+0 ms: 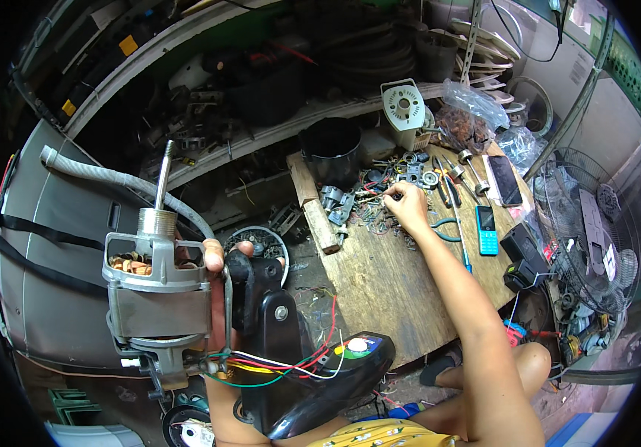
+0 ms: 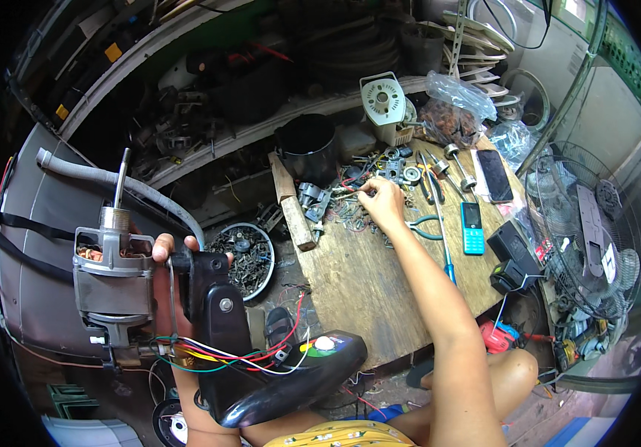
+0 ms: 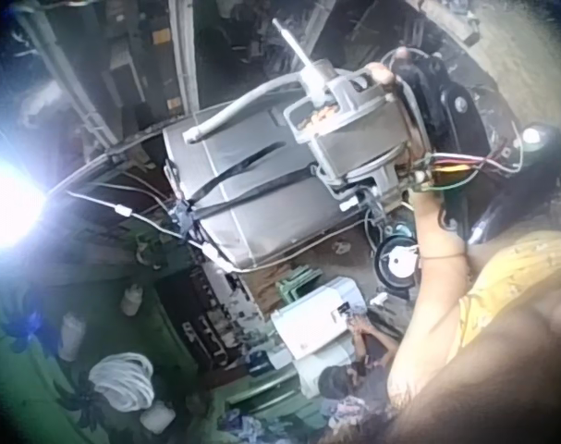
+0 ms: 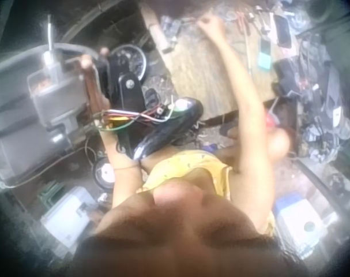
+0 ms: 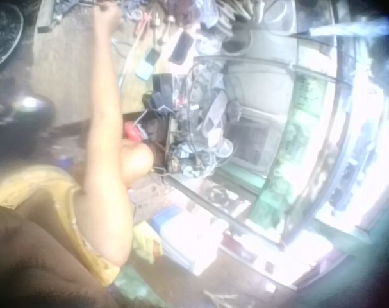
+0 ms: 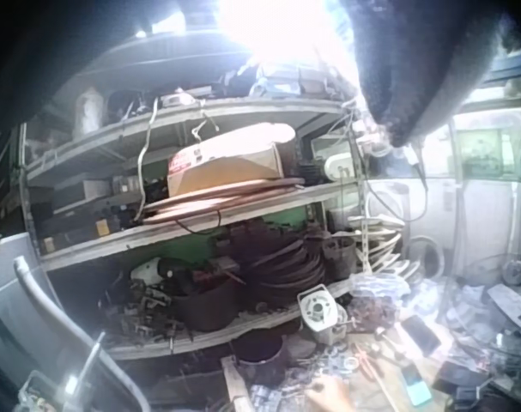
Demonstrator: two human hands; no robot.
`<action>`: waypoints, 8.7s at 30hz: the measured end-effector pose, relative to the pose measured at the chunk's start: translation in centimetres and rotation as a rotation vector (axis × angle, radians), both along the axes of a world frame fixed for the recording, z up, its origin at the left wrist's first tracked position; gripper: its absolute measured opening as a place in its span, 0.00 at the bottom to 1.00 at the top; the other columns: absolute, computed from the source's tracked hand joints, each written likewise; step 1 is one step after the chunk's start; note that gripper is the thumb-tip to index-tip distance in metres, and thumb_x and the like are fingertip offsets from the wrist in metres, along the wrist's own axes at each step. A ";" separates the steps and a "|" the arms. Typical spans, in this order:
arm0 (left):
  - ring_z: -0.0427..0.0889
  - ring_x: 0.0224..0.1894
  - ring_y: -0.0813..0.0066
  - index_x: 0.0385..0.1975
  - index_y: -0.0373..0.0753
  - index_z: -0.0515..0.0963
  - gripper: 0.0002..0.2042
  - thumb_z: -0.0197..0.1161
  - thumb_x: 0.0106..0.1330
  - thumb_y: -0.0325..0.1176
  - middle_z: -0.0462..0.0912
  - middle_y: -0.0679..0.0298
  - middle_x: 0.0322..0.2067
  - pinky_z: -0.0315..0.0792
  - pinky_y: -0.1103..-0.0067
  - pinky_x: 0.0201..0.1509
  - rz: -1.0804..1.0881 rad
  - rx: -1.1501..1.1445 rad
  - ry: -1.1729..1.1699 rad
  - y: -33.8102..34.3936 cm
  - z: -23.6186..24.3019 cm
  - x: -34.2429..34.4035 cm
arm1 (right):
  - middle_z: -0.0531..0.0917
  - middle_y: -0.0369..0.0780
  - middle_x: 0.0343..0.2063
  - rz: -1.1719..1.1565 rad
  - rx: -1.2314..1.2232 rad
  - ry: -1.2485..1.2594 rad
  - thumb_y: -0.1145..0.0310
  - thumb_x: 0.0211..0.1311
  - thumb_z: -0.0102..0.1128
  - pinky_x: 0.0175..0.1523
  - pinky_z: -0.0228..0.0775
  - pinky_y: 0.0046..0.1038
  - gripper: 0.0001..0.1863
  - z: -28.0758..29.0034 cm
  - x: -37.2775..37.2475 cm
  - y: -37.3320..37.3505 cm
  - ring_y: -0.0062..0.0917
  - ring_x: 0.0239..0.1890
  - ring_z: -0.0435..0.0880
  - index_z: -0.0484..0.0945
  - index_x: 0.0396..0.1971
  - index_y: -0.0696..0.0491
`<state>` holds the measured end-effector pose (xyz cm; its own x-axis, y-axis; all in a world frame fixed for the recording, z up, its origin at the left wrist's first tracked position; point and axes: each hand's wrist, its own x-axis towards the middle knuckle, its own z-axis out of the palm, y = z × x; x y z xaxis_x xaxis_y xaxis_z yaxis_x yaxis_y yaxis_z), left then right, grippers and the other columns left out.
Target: The person sits on the floor in a cluttered workshop and repairs a small electric motor. They use a screwdriver to adjust internal components and a multimeter to test electrical connections on the motor's wires.
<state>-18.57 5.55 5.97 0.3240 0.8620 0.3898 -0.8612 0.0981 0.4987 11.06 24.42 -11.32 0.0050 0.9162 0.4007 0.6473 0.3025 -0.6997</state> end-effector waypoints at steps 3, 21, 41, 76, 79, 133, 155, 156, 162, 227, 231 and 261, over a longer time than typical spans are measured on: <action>0.66 0.63 0.35 0.43 0.49 0.68 0.06 0.48 0.75 0.41 0.68 0.54 0.60 0.71 0.42 0.59 0.202 0.023 0.048 -0.8 0.2 1.4 | 0.85 0.41 0.24 0.186 -0.162 0.164 0.72 0.49 0.62 0.29 0.72 0.29 0.04 0.1 0.1 -2.1 0.26 0.25 0.83 0.77 0.23 0.57; 0.64 0.64 0.37 0.47 0.37 0.70 0.19 0.62 0.66 0.44 0.67 0.48 0.59 0.71 0.42 0.57 -0.031 0.000 0.008 -1.2 0.9 0.4 | 0.83 0.38 0.25 0.661 -0.473 1.104 0.77 0.57 0.66 0.25 0.72 0.17 0.07 15.0 -5.0 -13.8 0.18 0.21 0.81 0.81 0.35 0.59; 0.68 0.63 0.40 0.48 0.31 0.66 0.21 0.59 0.68 0.42 0.64 0.38 0.61 0.73 0.50 0.60 -0.052 0.034 -0.030 -1.8 1.4 1.4 | 0.81 0.39 0.31 0.695 0.027 0.781 0.85 0.53 0.64 0.39 0.75 0.19 0.09 19.3 -8.2 -18.5 0.19 0.33 0.80 0.84 0.34 0.61; 0.76 0.56 0.40 0.45 0.30 0.66 0.22 0.60 0.67 0.45 0.69 0.35 0.55 0.81 0.56 0.51 0.081 0.059 -0.010 -1.5 0.7 2.3 | 0.83 0.41 0.23 0.542 0.312 0.572 0.78 0.49 0.71 0.29 0.69 0.22 0.07 18.8 -8.6 -18.8 0.23 0.23 0.79 0.83 0.28 0.61; 0.75 0.56 0.41 0.45 0.30 0.66 0.22 0.60 0.67 0.45 0.69 0.36 0.55 0.80 0.56 0.51 0.093 0.097 0.008 -1.2 0.3 2.3 | 0.84 0.42 0.26 0.548 0.362 0.526 0.79 0.49 0.72 0.28 0.70 0.20 0.07 18.7 -8.5 -18.5 0.21 0.25 0.80 0.83 0.28 0.61; 0.76 0.53 0.52 0.48 0.35 0.71 0.23 0.61 0.65 0.49 0.73 0.51 0.49 0.73 0.59 0.60 0.291 0.067 0.237 0.3 0.5 3.2 | 0.79 0.59 0.44 -0.168 -0.715 -0.597 0.56 0.55 0.65 0.53 0.71 0.46 0.35 1.2 13.8 -21.0 0.54 0.47 0.80 0.62 0.54 0.64; 0.77 0.53 0.52 0.49 0.35 0.70 0.23 0.61 0.66 0.49 0.75 0.54 0.46 0.74 0.60 0.60 0.239 0.235 0.236 -0.4 3.1 4.5 | 0.73 0.41 0.30 -0.265 0.186 -0.326 0.69 0.47 0.65 0.46 0.62 0.33 0.14 23.1 22.5 -33.7 0.33 0.37 0.69 0.81 0.36 0.58; 0.77 0.53 0.52 0.49 0.35 0.70 0.23 0.61 0.66 0.49 0.75 0.54 0.46 0.74 0.60 0.60 0.247 0.236 0.243 -0.7 3.2 4.3 | 0.73 0.41 0.30 -0.242 0.209 -0.334 0.68 0.47 0.66 0.46 0.62 0.33 0.15 24.1 22.4 -33.6 0.32 0.37 0.69 0.81 0.35 0.58; 0.77 0.52 0.53 0.49 0.35 0.71 0.23 0.61 0.66 0.49 0.76 0.54 0.45 0.73 0.60 0.60 0.215 0.238 0.223 0.4 2.3 5.3 | 0.71 0.39 0.27 -0.243 0.260 -0.355 0.62 0.45 0.71 0.41 0.62 0.31 0.18 25.0 22.0 -33.0 0.30 0.34 0.69 0.82 0.35 0.58; 0.79 0.46 0.59 0.43 0.34 0.75 0.20 0.57 0.68 0.49 0.77 0.56 0.36 0.72 0.62 0.59 0.184 0.296 0.211 -0.1 3.2 5.1 | 0.71 0.40 0.21 0.197 0.231 -0.901 0.45 0.46 0.66 0.30 0.61 0.32 0.28 37.5 21.8 -35.2 0.34 0.23 0.69 0.78 0.33 0.58; 0.79 0.47 0.58 0.42 0.34 0.75 0.20 0.57 0.68 0.49 0.77 0.56 0.36 0.73 0.63 0.58 0.177 0.297 0.217 -0.3 3.4 4.9 | 0.72 0.40 0.21 0.210 -0.246 -0.501 0.52 0.43 0.71 0.28 0.62 0.31 0.27 38.5 20.5 -35.6 0.34 0.23 0.71 0.76 0.36 0.58; 0.78 0.52 0.53 0.43 0.29 0.74 0.23 0.59 0.67 0.48 0.76 0.54 0.39 0.77 0.65 0.56 -0.018 0.293 0.198 -1.5 4.6 5.9 | 0.80 0.36 0.15 0.116 -0.930 -0.150 0.60 0.44 0.75 0.28 0.67 0.21 0.19 40.0 22.3 -35.1 0.17 0.19 0.77 0.83 0.31 0.60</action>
